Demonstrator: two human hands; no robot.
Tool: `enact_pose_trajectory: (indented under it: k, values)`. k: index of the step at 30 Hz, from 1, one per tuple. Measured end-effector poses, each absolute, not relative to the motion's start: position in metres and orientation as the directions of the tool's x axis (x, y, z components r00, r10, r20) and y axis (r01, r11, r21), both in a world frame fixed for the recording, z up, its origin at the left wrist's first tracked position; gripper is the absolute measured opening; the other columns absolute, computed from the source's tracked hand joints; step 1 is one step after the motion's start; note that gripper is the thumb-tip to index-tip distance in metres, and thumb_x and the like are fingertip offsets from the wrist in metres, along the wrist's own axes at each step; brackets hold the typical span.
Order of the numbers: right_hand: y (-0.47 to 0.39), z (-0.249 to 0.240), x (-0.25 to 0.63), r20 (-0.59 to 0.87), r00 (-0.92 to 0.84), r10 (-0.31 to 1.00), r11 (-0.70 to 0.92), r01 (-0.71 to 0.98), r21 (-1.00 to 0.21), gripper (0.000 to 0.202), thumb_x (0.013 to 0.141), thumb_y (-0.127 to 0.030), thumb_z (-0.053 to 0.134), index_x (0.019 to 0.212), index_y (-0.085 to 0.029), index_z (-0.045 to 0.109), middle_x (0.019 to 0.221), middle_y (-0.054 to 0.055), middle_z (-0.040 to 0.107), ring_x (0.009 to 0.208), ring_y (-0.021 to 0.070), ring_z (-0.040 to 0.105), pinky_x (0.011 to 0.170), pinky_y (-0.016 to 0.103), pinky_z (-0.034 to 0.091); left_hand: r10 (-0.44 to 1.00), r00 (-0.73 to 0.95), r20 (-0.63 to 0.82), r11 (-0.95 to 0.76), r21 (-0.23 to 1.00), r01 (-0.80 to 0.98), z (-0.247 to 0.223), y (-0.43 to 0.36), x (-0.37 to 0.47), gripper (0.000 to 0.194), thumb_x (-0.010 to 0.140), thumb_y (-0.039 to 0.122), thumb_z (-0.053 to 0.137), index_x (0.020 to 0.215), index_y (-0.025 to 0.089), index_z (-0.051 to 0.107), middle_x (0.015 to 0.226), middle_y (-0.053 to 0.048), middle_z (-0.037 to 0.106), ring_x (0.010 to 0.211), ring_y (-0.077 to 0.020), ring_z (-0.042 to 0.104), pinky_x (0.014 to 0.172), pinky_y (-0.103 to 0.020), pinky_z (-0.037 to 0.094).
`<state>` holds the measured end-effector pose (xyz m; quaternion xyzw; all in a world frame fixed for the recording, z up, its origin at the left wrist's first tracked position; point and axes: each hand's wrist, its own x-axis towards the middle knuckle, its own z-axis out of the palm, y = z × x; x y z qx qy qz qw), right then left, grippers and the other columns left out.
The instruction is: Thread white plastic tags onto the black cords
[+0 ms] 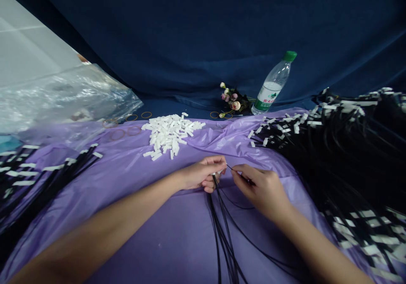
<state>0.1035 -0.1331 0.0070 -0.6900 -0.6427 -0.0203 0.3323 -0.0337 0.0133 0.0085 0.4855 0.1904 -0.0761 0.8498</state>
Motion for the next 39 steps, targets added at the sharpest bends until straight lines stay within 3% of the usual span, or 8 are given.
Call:
enact_pose_trajectory:
  k: [23,28,36,39]
  values:
    - [-0.1318,0.0111,0.0952,0.372,0.217,0.903,-0.033,0.896,-0.444,0.021,0.088,-0.026,0.049,0.079,-0.018,0.066,0.048,-0.005,0.050,0.039,0.0073,0.042,0.047,0.021,0.028,0.090,0.912,-0.400,0.462,0.828,0.317,0.0084,0.0113,-0.0320,0.027,0.085,0.044,0.058,0.078,0.022,0.044,0.043,0.011,0.025,0.035,-0.0032,0.018,0.038,-0.016,0.028]
    - [-0.1310,0.0110,0.0954,0.384,0.224,0.896,-0.036,0.898,-0.439,0.019,0.086,-0.024,0.051,0.075,-0.018,0.065,0.047,-0.005,0.049,0.039,0.0069,0.040,0.047,0.022,0.027,0.105,0.917,-0.384,0.430,0.849,0.307,0.0061,0.0102,-0.0314,0.025,0.085,0.042,0.057,0.079,0.021,0.045,0.049,0.010,0.033,0.034,-0.0025,0.022,0.038,-0.017,0.030]
    - [-0.1300,0.0108,0.0940,0.370,0.208,0.905,-0.028,0.899,-0.438,0.020,0.085,-0.022,0.050,0.070,-0.019,0.063,0.049,-0.004,0.052,0.041,0.0075,0.041,0.048,0.022,0.029,0.119,0.918,-0.378,0.408,0.862,0.302,0.0066,0.0079,-0.0304,0.021,0.087,0.037,0.056,0.077,0.021,0.045,0.048,0.010,0.033,0.034,-0.0027,0.022,0.037,-0.016,0.028]
    - [-0.1303,0.0122,0.0959,0.343,0.215,0.914,-0.052,0.903,-0.426,0.018,0.087,-0.023,0.050,0.077,-0.019,0.064,0.051,-0.004,0.053,0.040,0.0084,0.043,0.047,0.023,0.030,0.111,0.909,-0.401,0.452,0.835,0.314,0.0068,0.0090,-0.0307,0.023,0.086,0.040,0.058,0.078,0.021,0.046,0.044,0.011,0.027,0.034,-0.0032,0.021,0.038,-0.016,0.029]
